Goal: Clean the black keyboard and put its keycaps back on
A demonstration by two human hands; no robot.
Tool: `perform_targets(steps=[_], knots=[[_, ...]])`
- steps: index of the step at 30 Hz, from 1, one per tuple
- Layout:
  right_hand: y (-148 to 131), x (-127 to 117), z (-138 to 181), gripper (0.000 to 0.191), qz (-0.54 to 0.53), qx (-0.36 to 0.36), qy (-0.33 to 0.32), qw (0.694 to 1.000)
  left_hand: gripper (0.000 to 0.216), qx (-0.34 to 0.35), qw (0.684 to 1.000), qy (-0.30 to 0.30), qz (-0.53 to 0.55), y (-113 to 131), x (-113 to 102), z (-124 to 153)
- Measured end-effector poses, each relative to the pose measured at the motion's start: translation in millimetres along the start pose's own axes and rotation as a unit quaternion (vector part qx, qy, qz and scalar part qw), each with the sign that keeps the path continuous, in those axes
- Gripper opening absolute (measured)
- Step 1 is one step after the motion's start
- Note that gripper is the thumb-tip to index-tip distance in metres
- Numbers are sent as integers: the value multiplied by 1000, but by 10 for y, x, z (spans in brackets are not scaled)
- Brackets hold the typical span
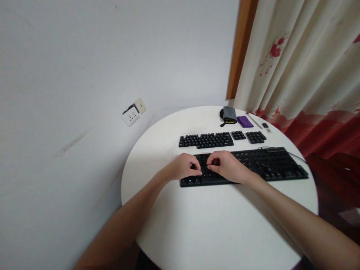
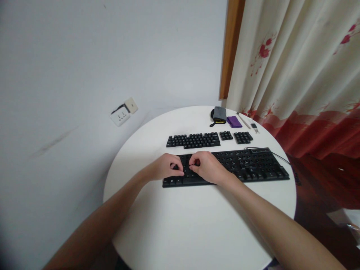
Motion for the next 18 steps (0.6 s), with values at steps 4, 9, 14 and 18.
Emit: perform_targets(steps=[4, 9, 14, 18], knots=[[-51, 32, 23, 7, -4, -8, -38, 999, 7, 9, 1000, -6, 0, 1, 0, 7], [-86, 69, 38, 9, 0, -27, -65, 998, 7, -6, 1000, -5, 0, -28, 11, 7], [-60, 98, 36, 8, 4, -38, -75, 996, 7, -12, 1000, -6, -10, -64, 30, 0], [-54, 105, 31, 8, 7, -35, -79, 996, 6, -16, 1000, 7, -12, -58, 37, 3]])
Point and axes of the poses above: each hand's wrist, its own z-axis away from the middle knuckle, its own x-axis out of the palm, y = z × x, the point moved 3 cm from there along -z, towards the middle knuckle, and after that the axes turned 3 degrees about z, right-handed, at the moved point
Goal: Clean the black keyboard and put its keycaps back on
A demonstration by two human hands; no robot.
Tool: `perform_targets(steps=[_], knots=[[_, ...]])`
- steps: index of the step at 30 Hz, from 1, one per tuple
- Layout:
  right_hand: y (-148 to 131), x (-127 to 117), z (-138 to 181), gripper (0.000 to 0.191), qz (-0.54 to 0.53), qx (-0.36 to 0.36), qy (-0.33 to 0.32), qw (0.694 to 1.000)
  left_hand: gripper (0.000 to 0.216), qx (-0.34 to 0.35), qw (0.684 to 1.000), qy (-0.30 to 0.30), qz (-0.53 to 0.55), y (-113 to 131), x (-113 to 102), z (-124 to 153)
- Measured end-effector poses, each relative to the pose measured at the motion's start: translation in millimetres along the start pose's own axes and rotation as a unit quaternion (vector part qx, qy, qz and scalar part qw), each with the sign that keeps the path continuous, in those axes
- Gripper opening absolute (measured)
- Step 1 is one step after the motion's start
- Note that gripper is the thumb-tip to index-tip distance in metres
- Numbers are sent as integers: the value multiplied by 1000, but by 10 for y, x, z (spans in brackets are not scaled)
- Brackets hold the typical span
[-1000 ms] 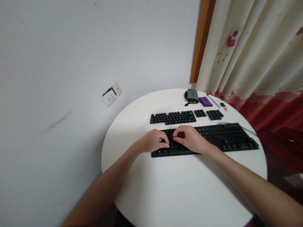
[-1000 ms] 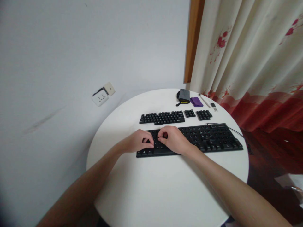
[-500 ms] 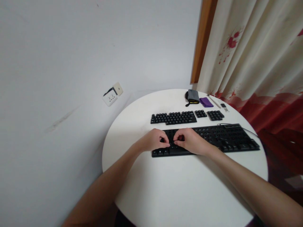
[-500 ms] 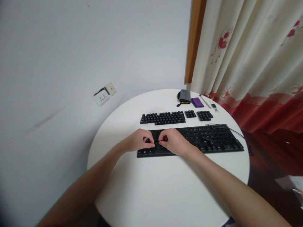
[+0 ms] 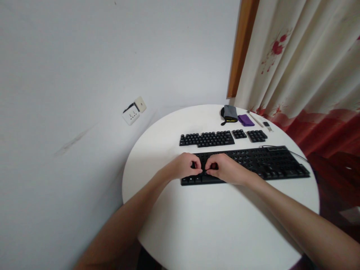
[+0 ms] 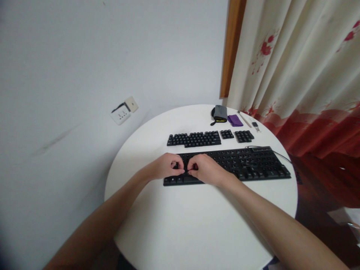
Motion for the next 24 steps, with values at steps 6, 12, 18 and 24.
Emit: perform_targets(steps=[6, 12, 18, 24], knots=[[-9, 7, 0, 8, 3, -2, -1, 1000, 10, -11, 1000, -15, -10, 9, 6, 8], [-28, 12, 7, 10, 3, -6, 1, 1000, 7, -18, 999, -6, -43, 63, 15, 19], [-26, 13, 6, 8, 2, 3, -9, 1000, 7, -5, 998, -23, -56, 60, 14, 12], [-32, 7, 16, 7, -4, 0, -8, 1000, 7, 33, 998, -17, -43, 89, -64, 11]])
Point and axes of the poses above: each hand's wrist, its own z-axis away from the middle knuckle, its own x-axis out of the palm, y = z × x, the point moved 3 cm from there along -z, towards the middle knuckle, and after that the axes turned 3 degrees about z, right-handed, at the moved point
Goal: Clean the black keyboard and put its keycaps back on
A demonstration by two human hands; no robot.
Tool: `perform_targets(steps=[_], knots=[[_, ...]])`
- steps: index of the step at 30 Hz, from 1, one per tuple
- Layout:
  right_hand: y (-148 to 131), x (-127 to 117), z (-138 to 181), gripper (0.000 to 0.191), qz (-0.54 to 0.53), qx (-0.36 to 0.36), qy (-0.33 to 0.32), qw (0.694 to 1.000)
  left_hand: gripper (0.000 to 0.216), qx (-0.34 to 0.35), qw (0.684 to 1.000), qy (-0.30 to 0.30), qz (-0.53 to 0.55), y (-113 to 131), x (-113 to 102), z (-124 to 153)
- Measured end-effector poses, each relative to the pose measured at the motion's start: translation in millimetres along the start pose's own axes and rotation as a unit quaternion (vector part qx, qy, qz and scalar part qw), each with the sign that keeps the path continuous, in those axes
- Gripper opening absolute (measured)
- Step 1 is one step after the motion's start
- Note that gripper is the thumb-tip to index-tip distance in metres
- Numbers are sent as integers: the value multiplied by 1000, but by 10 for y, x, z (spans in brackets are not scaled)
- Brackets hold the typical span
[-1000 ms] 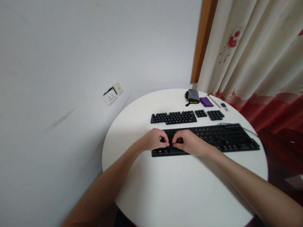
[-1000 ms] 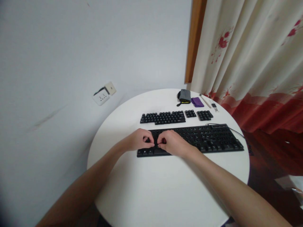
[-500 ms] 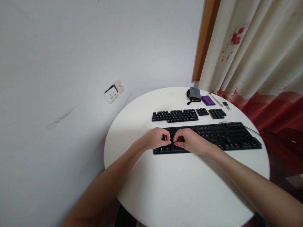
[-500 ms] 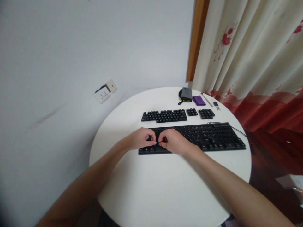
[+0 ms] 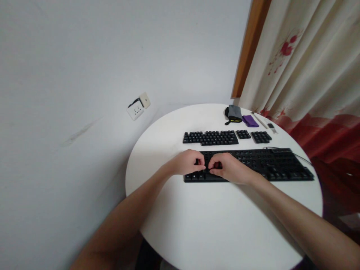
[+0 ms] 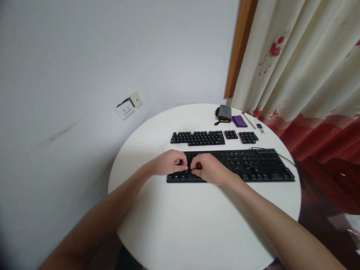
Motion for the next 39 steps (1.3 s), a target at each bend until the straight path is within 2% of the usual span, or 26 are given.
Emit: perform_targets(steps=[4, 8, 11, 15, 20, 26, 39], knots=[[-49, -1, 4, 8, 28, -22, 8, 999, 9, 10, 998, 65, -6, 19, -70, -15], [-110, -5, 12, 10, 62, -44, 8, 997, 9, 19, 996, 85, -13, 16, -69, -36], [-140, -24, 26, 9, 72, -58, 0, 996, 9, 16, 996, 88, -16, 8, -58, -47], [-145, -51, 43, 17, 82, -74, -13, 994, 10, 19, 996, 88, -18, 11, -53, -51], [-125, -47, 29, 10, 81, -51, -5, 995, 9, 20, 996, 88, -16, -4, -41, -58], [-171, -31, 20, 17, 80, -106, -13, 991, 9, 25, 996, 88, -18, -51, -16, -64], [-166, -19, 33, 16, 130, -94, -13, 987, 10, 24, 996, 86, -17, -50, -20, -58]])
Point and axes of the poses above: each hand's wrist, its own z-axis away from the middle knuckle, its own x-axis out of the palm, y = z × x, the point moved 3 cm from there along -z, towards the middle knuckle, and after that the axes turned 3 degrees about z, right-handed, at the moved point
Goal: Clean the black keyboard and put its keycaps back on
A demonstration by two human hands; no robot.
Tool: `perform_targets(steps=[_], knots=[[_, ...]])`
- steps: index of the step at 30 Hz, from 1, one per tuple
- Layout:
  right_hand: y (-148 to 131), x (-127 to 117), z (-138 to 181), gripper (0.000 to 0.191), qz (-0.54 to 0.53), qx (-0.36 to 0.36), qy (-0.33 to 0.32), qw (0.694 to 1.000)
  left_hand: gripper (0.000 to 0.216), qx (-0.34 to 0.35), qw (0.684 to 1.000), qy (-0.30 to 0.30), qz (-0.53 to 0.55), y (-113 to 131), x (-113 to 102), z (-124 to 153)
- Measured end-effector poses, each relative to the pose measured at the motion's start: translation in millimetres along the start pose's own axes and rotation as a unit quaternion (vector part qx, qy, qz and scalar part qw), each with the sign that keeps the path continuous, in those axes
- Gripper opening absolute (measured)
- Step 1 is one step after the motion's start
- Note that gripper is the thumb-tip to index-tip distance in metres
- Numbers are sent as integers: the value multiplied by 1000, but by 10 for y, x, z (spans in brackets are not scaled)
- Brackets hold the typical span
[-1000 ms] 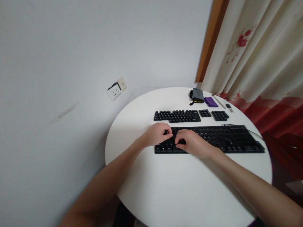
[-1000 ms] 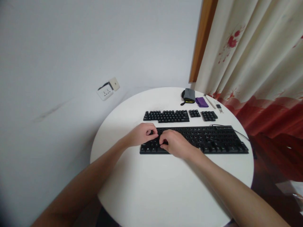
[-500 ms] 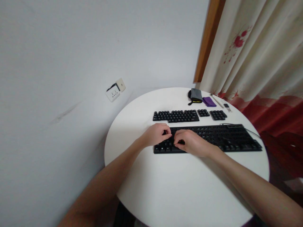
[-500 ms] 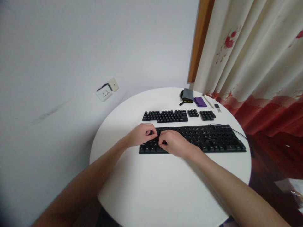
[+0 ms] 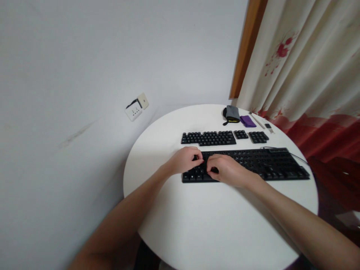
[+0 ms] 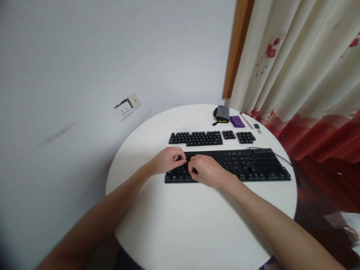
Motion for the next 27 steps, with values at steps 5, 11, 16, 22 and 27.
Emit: perform_targets(steps=[5, 11, 16, 22, 27], knots=[[-26, -17, 8, 17, 24, -12, -4, 1000, 12, 3, 1000, -4, 0, 28, -20, -5], [-82, -99, 23, 16, 55, -9, -21, 998, 11, -1, 1000, -7, -5, 24, -11, -13], [-98, -112, 46, 14, 72, 9, -47, 996, 9, -3, 1000, -14, -9, 8, 30, -15], [-103, -136, 58, 14, 87, 18, -49, 995, 11, -1, 1000, -13, -5, -28, 69, -18], [-112, -124, 46, 16, 86, 20, -47, 995, 12, -6, 1000, -2, -7, -71, 54, -34]])
Point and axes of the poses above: each hand's wrist, its own z-axis away from the middle knuckle, its own x-axis out of the palm, y = z × x, the point moved 3 cm from there along -z, towards the middle knuckle, and after that the axes turned 3 degrees about z, right-handed, at the moved point
